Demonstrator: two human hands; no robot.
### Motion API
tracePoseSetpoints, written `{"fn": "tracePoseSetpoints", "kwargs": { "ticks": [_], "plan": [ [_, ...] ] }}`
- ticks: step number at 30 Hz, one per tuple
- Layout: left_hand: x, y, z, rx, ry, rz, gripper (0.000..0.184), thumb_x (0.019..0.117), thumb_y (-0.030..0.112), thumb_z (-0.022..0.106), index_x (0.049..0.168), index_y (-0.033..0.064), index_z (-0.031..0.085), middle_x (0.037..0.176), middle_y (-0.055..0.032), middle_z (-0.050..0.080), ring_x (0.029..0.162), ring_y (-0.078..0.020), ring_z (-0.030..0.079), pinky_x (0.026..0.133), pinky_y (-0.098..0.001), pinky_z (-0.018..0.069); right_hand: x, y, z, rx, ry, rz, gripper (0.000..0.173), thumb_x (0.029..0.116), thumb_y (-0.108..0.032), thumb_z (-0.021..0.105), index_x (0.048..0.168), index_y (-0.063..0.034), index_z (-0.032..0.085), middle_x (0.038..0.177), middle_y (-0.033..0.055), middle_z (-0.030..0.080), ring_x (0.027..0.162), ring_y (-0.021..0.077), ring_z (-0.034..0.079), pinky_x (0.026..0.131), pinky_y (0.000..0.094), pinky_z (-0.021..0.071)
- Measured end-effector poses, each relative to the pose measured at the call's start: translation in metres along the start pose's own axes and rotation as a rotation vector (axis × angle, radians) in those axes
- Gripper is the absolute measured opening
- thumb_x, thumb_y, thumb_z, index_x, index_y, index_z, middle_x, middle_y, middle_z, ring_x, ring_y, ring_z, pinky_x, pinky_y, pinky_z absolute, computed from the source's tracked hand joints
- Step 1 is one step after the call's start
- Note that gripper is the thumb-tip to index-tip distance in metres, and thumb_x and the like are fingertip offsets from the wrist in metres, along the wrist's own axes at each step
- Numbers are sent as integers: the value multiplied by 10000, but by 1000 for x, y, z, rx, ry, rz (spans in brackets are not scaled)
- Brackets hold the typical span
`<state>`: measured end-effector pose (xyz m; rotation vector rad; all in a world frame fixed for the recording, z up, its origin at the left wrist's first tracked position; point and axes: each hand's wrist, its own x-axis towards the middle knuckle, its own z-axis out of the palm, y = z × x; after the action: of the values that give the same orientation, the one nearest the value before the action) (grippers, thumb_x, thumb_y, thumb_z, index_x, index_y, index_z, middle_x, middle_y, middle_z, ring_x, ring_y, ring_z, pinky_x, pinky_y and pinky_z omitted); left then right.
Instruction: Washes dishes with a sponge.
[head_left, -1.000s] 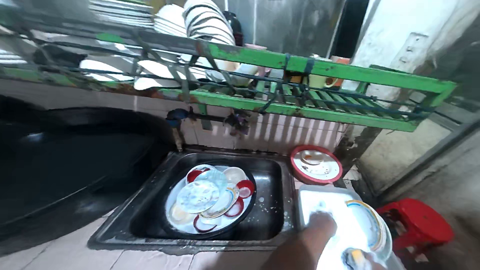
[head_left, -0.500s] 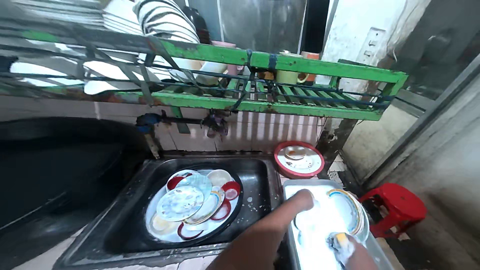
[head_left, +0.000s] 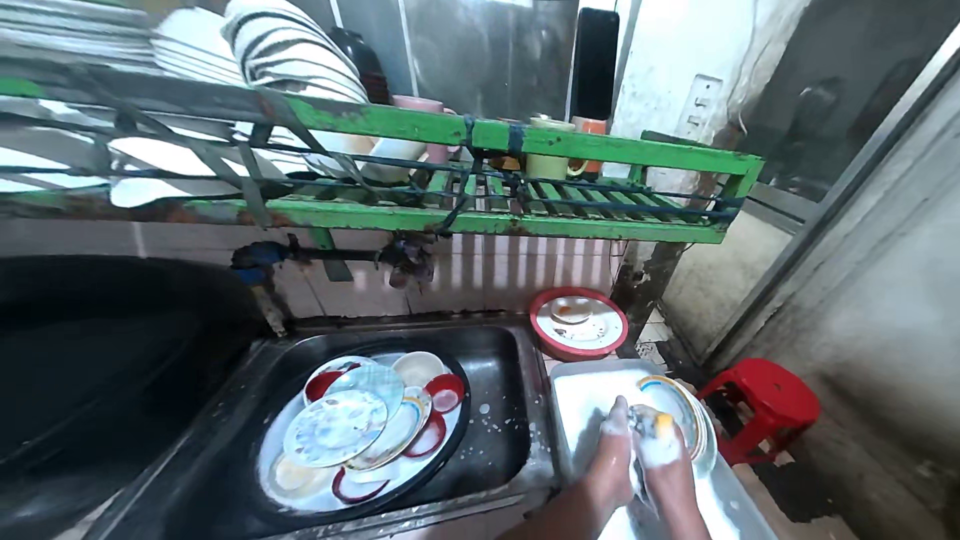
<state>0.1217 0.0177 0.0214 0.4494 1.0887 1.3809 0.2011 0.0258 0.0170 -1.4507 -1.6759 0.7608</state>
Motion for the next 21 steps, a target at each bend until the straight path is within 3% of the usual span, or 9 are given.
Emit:
{"fn": "tracePoseSetpoints", "kwargs": {
  "ticks": [2,3,6,9,11,13,15,17,21],
  "plan": [
    [1,4,-3,-79,24,-84,476,1126,383,311,1346,30,542,1229,-164,615,1113,-239,610,930,-429,525,-3,1,-2,22,-23,-28,440,912,-122,701,1281,104,618,1249,251,669,1200,303,639,1083,434,482],
    [-2,4,-4,-74,10,-119,454,1122,376,332,1341,42,548,1217,-157,624,1096,-241,618,914,-436,531,0,6,-5,9,-35,-11,454,920,-123,698,1298,108,600,1265,251,661,1212,299,633,1092,428,476],
    [-14,-4,0,100,-68,-109,514,1112,443,344,1481,114,486,1405,-156,571,1225,-270,593,944,-491,530,18,25,-11,23,-10,112,447,989,-105,610,1376,105,536,1341,272,612,1280,320,585,1125,455,440],
    [-13,-9,-3,88,-101,8,522,1129,384,281,1532,80,414,1499,-142,495,1340,-209,509,1091,-417,452,10,19,-5,69,-30,169,456,992,-97,601,1393,106,518,1352,263,607,1279,305,585,1122,444,443],
    [-2,-1,-5,-93,-48,32,387,1122,290,345,1304,29,565,1168,-111,636,1052,-163,623,907,-344,535,-7,0,-4,62,-76,107,491,928,-77,681,1353,127,543,1296,272,634,1229,310,612,1097,444,458],
    [6,9,-19,-174,-85,-9,326,1106,267,372,1212,40,580,1010,-90,656,909,-155,654,798,-338,568,-18,-11,-10,-39,-169,-7,529,874,-104,722,1330,118,569,1275,271,645,1209,323,627,1085,454,472],
    [5,14,-26,-143,-142,-45,379,1112,315,358,1310,59,556,1100,-97,648,978,-160,642,840,-347,557,-14,-14,-16,-120,-209,-64,482,882,-122,714,1299,94,607,1252,257,663,1192,324,643,1071,458,490],
    [-3,14,-13,-125,-164,-71,449,1117,388,319,1375,84,527,1190,-107,641,1056,-185,636,889,-385,549,1,-10,-20,-8,-156,52,462,921,-76,676,1332,111,576,1274,265,650,1205,312,630,1075,458,479],
    [-3,-1,0,-69,-163,33,446,1119,357,342,1389,69,549,1261,-114,638,1128,-184,628,956,-381,536,9,0,-16,189,-35,211,425,987,-95,601,1371,75,541,1267,222,646,1160,239,631,1025,422,510]
  ]
}}
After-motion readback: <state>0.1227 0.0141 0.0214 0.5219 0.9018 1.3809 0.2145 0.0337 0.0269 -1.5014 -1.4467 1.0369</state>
